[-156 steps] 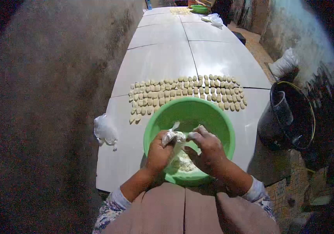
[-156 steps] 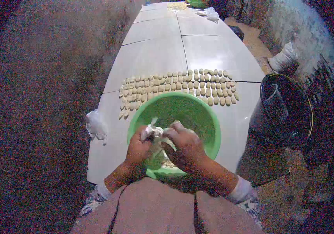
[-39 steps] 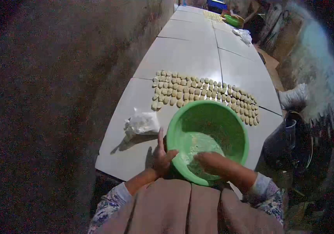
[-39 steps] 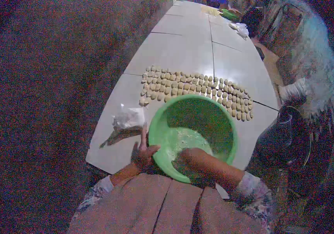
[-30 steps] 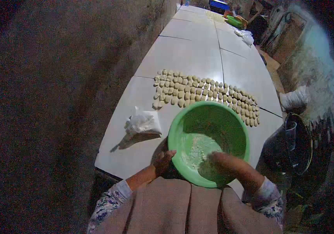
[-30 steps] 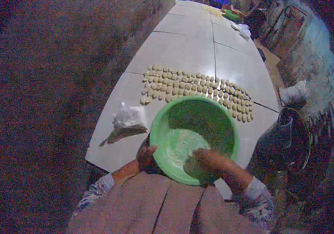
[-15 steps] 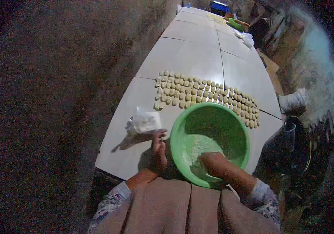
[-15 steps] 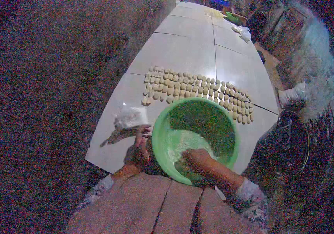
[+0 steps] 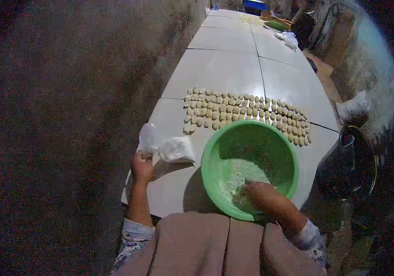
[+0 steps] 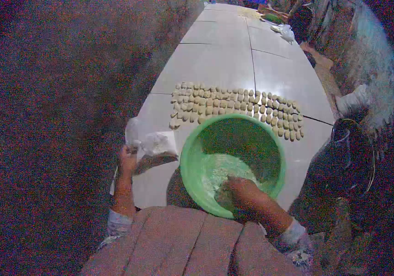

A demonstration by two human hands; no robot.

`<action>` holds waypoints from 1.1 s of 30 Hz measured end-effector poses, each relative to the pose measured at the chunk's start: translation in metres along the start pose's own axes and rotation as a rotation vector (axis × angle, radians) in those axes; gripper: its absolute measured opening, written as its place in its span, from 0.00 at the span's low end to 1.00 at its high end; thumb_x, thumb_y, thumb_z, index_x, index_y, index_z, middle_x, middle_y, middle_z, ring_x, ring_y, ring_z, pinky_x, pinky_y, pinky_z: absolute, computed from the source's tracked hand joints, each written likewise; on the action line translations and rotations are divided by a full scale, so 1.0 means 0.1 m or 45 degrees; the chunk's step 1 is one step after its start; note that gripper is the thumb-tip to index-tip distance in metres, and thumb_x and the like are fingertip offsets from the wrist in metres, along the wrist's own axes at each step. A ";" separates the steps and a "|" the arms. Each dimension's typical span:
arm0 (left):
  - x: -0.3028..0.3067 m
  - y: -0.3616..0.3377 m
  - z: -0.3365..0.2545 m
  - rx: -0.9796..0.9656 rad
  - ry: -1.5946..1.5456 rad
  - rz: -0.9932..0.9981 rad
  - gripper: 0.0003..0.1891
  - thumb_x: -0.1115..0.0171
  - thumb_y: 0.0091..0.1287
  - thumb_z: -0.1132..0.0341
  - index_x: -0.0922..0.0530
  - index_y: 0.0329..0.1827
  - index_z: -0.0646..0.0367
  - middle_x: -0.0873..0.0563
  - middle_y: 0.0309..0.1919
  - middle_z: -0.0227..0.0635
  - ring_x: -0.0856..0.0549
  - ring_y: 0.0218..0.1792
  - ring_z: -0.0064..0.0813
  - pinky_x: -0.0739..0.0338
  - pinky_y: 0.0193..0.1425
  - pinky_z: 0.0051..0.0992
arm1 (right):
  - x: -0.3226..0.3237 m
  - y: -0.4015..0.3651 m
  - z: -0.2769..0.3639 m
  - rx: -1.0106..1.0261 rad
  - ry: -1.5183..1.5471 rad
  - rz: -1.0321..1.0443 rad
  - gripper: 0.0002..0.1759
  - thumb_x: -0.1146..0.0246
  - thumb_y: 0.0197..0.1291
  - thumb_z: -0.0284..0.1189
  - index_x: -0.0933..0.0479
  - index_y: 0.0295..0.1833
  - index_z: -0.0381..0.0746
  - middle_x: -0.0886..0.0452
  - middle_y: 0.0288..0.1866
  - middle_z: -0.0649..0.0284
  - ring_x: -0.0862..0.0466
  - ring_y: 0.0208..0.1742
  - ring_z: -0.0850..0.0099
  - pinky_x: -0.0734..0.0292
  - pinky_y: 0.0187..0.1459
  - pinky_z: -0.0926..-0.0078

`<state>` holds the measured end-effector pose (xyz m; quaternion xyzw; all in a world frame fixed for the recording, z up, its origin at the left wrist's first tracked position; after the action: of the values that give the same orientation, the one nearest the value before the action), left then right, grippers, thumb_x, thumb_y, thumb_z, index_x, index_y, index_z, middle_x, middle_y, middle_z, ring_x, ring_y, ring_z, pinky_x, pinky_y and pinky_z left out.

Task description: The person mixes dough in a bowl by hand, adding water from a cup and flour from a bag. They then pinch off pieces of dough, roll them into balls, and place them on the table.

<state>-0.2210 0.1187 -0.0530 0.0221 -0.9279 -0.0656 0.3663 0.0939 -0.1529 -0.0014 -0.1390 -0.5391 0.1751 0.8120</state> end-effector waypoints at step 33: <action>-0.83 -1.36 -2.21 0.242 -1.040 1.361 0.17 0.36 0.63 0.67 0.32 0.50 0.62 0.21 0.25 0.31 0.24 0.21 0.18 0.29 0.24 0.17 | 0.80 -0.64 -0.25 -0.277 0.227 -0.943 0.11 0.35 0.53 0.29 0.28 0.39 0.37 0.24 0.37 0.49 0.21 0.41 0.48 0.26 0.41 0.53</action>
<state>-0.0098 -0.0319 0.0318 -0.4342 -0.8769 0.2032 -0.0349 0.1539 -0.1773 0.0817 -0.0349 -0.4956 -0.2005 0.8444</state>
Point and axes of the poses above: each hand's wrist, its own y-axis towards the middle knuckle, its own x-axis out of the back of the hand, z = x × y, the point moved 7 cm from there along y, towards the middle knuckle
